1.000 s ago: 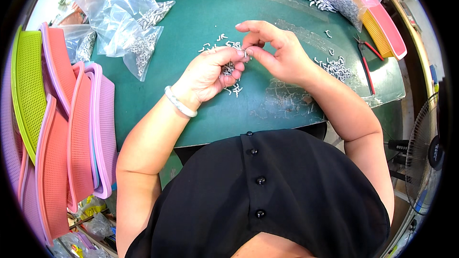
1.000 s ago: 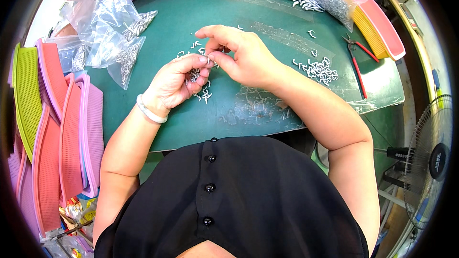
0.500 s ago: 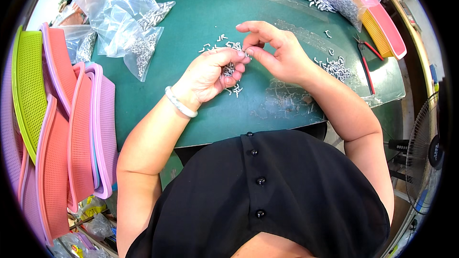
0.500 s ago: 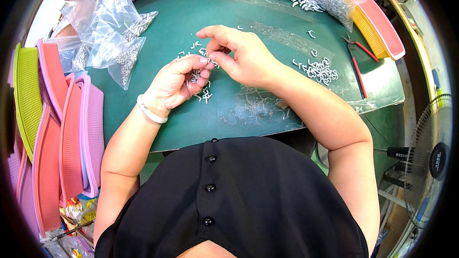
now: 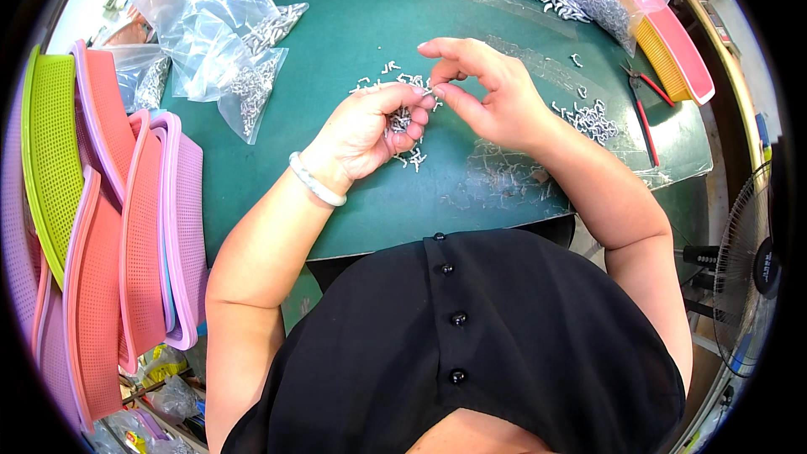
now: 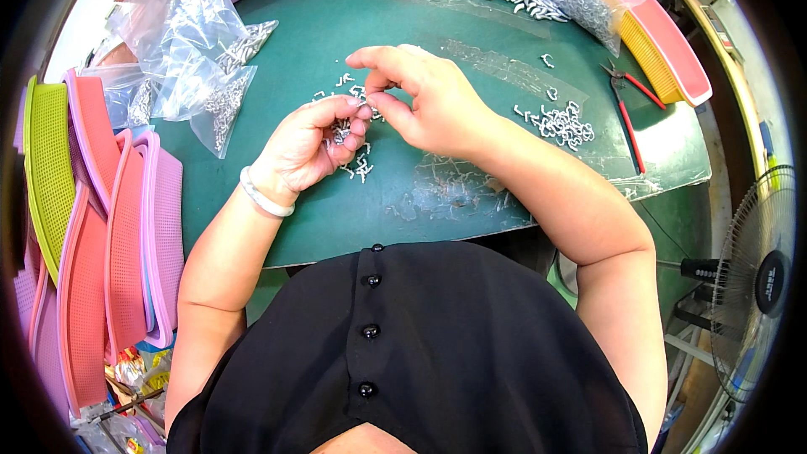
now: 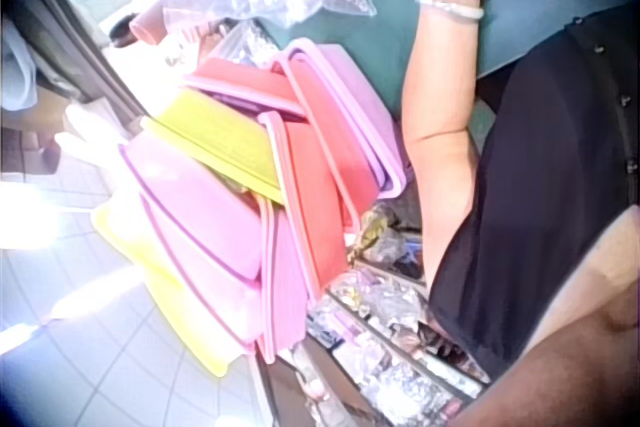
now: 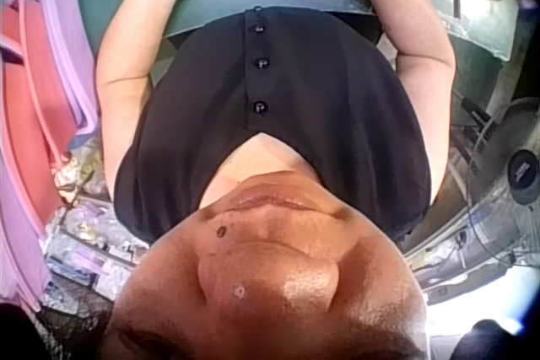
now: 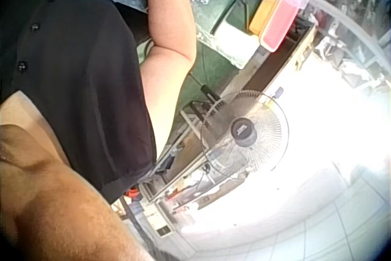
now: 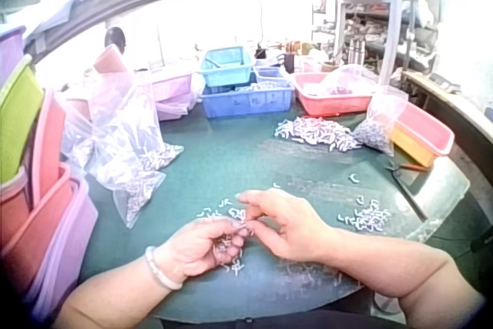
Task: The person sits at a green workbench and sorts small, silver-colored metal components by hand. They pick up individual pieces from a pile on the table, manipulate them between their fingers, and place them into a clear plastic bag. The workspace includes stacks of colorful plastic baskets and additional bags of parts.
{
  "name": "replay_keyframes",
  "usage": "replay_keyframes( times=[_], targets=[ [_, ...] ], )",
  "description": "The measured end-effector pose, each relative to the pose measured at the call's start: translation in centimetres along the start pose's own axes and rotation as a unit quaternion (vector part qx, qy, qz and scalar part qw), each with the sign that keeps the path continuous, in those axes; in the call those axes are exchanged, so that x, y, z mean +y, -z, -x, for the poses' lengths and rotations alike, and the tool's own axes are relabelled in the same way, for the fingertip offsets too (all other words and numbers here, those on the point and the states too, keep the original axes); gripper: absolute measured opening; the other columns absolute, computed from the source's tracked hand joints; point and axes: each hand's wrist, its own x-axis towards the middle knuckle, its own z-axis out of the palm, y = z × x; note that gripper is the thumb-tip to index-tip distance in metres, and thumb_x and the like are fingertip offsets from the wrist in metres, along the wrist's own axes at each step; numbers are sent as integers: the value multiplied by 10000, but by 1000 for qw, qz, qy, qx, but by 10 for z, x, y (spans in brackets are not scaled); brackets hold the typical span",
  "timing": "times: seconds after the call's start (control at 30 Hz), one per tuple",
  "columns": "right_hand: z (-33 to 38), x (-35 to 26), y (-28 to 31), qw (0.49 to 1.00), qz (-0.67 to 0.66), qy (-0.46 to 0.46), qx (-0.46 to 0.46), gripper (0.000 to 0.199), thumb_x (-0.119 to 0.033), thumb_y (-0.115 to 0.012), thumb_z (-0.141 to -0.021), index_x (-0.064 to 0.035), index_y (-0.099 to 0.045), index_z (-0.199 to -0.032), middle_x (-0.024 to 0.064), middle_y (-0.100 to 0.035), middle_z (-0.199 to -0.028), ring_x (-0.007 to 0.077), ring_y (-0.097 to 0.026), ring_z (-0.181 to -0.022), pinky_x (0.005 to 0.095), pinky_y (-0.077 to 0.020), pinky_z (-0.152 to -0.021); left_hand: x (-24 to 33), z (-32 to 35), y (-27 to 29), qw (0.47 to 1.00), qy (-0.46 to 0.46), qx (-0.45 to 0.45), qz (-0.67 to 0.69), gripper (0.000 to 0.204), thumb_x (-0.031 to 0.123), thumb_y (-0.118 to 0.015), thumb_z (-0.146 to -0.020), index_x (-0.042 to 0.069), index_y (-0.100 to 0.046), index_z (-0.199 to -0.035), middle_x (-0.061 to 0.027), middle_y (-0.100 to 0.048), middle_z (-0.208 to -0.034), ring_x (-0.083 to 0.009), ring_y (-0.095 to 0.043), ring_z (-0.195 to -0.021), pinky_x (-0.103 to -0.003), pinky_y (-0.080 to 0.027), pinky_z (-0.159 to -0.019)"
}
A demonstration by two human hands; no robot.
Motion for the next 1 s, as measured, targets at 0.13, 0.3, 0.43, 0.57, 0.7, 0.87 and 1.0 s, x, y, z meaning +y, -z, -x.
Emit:
replay_keyframes(
  times=[0.13,0.3,0.43,0.57,0.7,0.87,1.0],
  targets=[
    [-1,-4,2,998,49,29,1,398,9,-598,-682,-65,-536,-1068,31,-582,-753,226,-552,-748,328,-464,-645,0,-1,2,1000,-5,-12,7,137,120,-534,-847,-10,-569,-871,-36,-560,-751,-82,-525,-629,-168,-445,-518],
    [-3,-5,3,995,77,64,1,404,14,-596,-671,-53,-537,-1066,41,-575,-742,225,-545,-735,330,-464,-640,1,-1,4,999,-1,-23,23,142,122,-533,-847,-13,-566,-877,-38,-557,-747,-82,-521,-623,-165,-439,-511],
    [-4,-5,2,992,94,86,3,396,16,-593,-674,-42,-537,-1062,51,-576,-744,231,-543,-734,334,-466,-643,1,-2,6,999,0,-37,21,146,124,-531,-849,-15,-564,-878,-38,-557,-748,-82,-519,-621,-162,-437,-508],
    [-4,-6,3,990,102,94,0,392,17,-592,-676,-39,-538,-1060,58,-582,-752,238,-544,-733,336,-467,-645,0,-2,5,999,-3,-26,24,150,129,-531,-852,-14,-563,-880,-39,-557,-744,-84,-516,-614,-162,-433,-503],
    [-3,-5,2,991,99,92,0,392,16,-588,-687,-42,-530,-1070,62,-586,-766,240,-548,-736,340,-464,-652,1,-2,7,998,1,-52,23,144,148,-533,-860,7,-563,-873,-30,-557,-745,-82,-513,-608,-160,-426,-491],
    [-2,-1,-3,1000,15,17,0,363,6,-569,-719,-49,-520,-1075,67,-584,-770,254,-550,-749,354,-453,-678,1,1,1,1000,-22,-8,3,130,165,-531,-869,41,-551,-837,-20,-545,-732,-77,-508,-606,-156,-408,-461],
    [-1,8,2,996,61,-33,-58,344,8,-550,-736,-44,-516,-1074,72,-578,-755,263,-541,-760,364,-446,-685,4,-2,4,999,-32,4,2,115,148,-520,-871,49,-539,-817,-20,-527,-720,-68,-487,-589,-155,-390,-443]
  ],
)
